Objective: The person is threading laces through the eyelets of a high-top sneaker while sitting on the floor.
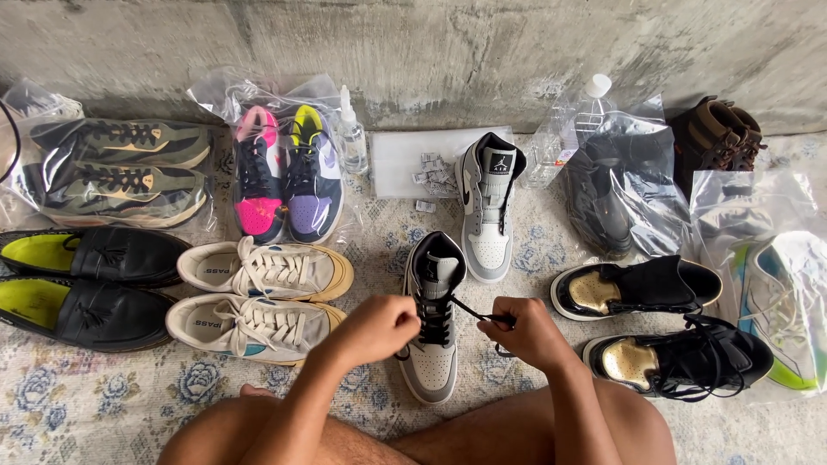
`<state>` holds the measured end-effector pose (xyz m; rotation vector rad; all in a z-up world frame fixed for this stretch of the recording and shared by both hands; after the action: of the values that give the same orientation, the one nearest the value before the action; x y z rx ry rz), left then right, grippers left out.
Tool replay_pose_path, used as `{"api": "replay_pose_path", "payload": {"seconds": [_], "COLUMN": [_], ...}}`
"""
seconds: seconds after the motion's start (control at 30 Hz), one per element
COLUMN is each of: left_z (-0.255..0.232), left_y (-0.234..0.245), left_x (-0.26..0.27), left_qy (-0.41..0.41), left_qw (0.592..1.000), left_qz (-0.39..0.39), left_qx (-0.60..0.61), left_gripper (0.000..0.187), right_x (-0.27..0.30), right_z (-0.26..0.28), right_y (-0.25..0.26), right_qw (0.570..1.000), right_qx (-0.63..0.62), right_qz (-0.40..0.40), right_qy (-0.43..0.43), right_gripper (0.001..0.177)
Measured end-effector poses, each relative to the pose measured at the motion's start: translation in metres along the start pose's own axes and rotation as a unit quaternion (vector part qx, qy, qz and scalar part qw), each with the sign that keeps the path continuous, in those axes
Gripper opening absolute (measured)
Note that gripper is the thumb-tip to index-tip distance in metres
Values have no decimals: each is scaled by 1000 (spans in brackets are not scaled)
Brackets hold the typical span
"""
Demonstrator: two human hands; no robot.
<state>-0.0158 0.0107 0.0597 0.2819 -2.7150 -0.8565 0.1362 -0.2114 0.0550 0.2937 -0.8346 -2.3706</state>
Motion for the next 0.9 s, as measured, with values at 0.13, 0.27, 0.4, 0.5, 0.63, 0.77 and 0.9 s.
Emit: {"api": "replay_pose_path", "payload": {"seconds": [0.13, 0.27, 0.4, 0.5, 0.63, 0.77, 0.9], "left_z": [-20, -29, -16, -21, -20, -27, -13], "left_y": [32, 49, 41, 42, 47, 45, 39], "left_x": [5, 16, 0, -1, 0, 8, 0], "left_qy": [57, 66, 50, 40, 29, 30, 30], "left_qw": [995, 992, 977, 966, 957, 955, 936], "left_qz": [-32, -74, -125, -133, -108, -29, -35], "left_qx": [78, 80, 168, 217, 269, 293, 348], "left_gripper": [25, 24, 24, 20, 18, 17, 18], "right_x": [2, 1, -3, -1, -4, -6, -8], "right_z": [12, 10, 6, -2, -1, -4, 1], "right_y": [3, 4, 9, 10, 11, 9, 12], "right_qw": [1000, 998, 996, 994, 992, 988, 986], "right_qx": [6, 25, 33, 53, 49, 69, 82], "right_qz": [29, 58, 65, 78, 93, 108, 112], "right_qy": [6, -26, -42, -59, -76, -83, -91], "right_gripper": [31, 31, 32, 32, 32, 30, 27]}}
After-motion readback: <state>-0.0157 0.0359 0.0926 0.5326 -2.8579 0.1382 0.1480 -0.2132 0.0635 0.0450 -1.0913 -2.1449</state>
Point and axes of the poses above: each hand's wrist, its own x-axis away from the middle knuckle, its own y-axis out of the back of the hand, z = x × y, the point moved 2 cm from there along -x, towards the middle knuckle, and after that the axes turned 12 degrees about -z, right-handed, at the moved point
